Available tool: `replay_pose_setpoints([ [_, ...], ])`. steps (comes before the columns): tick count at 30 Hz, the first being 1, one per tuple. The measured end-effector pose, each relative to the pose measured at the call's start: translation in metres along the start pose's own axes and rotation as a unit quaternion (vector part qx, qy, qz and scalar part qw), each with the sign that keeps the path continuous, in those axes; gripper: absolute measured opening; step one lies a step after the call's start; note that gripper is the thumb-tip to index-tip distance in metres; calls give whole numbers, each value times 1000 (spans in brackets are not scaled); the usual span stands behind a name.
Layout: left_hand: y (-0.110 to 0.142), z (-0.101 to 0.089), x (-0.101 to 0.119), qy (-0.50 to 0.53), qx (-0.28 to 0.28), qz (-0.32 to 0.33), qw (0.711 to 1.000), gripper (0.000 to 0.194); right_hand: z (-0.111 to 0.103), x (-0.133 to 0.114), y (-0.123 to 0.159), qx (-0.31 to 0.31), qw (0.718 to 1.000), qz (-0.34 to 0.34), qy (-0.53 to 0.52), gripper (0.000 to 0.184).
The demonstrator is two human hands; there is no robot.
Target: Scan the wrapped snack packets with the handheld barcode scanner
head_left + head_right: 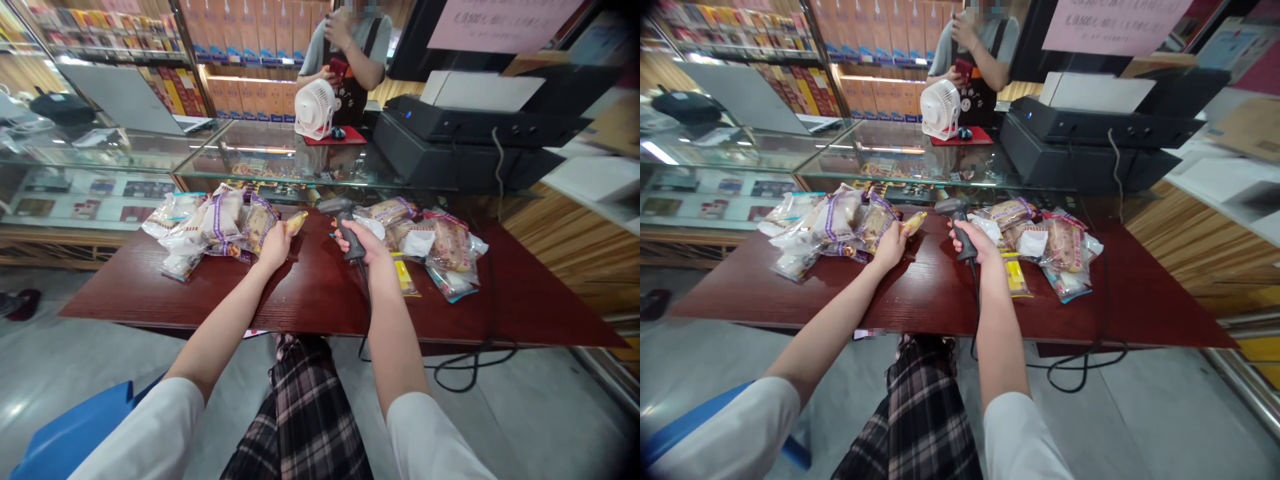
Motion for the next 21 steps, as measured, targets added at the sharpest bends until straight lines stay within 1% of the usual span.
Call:
replay_pose_setpoints([
  [2,-4,-3,-5,102,63,-41,992,39,0,1,-1,-9,1000,6,0,20],
  [3,-7,-4,-8,167,91,-60,980,45,0,2,-1,-14,1000,8,0,21],
  [4,-9,-5,-10,236,107,-75,963,50,1,2,-2,-19,1000,9,0,22],
  [6,-13,-3,-14,359,97,-99,923,54,1,3,-3,-28,1000,8,1,24],
  [8,-15,0,-16,427,75,-120,893,49,3,3,-3,-43,999,9,0,25],
  [9,-15,1,-17,438,71,-128,887,45,4,3,-3,-54,998,11,-2,26],
  [11,-14,3,-18,439,77,-141,884,38,7,3,-2,-79,997,20,-8,28],
  [15,-13,3,-17,409,76,-154,896,32,10,4,-1,-110,993,35,-13,32],
  [18,-13,3,-16,377,75,-150,911,35,12,6,-1,-120,992,37,-8,33],
  [21,-12,4,-18,358,66,-140,921,43,16,7,-1,-142,989,39,-5,34],
])
Point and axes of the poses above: each hand's wrist, its own y-axis away from the middle knuckle, its own z-axis out of the palm, x = y × z, the point moved 2 cm from there along -y, towards the middle knuckle, and after that the axes turned 6 degrees about -x, right-handed, at the moved point
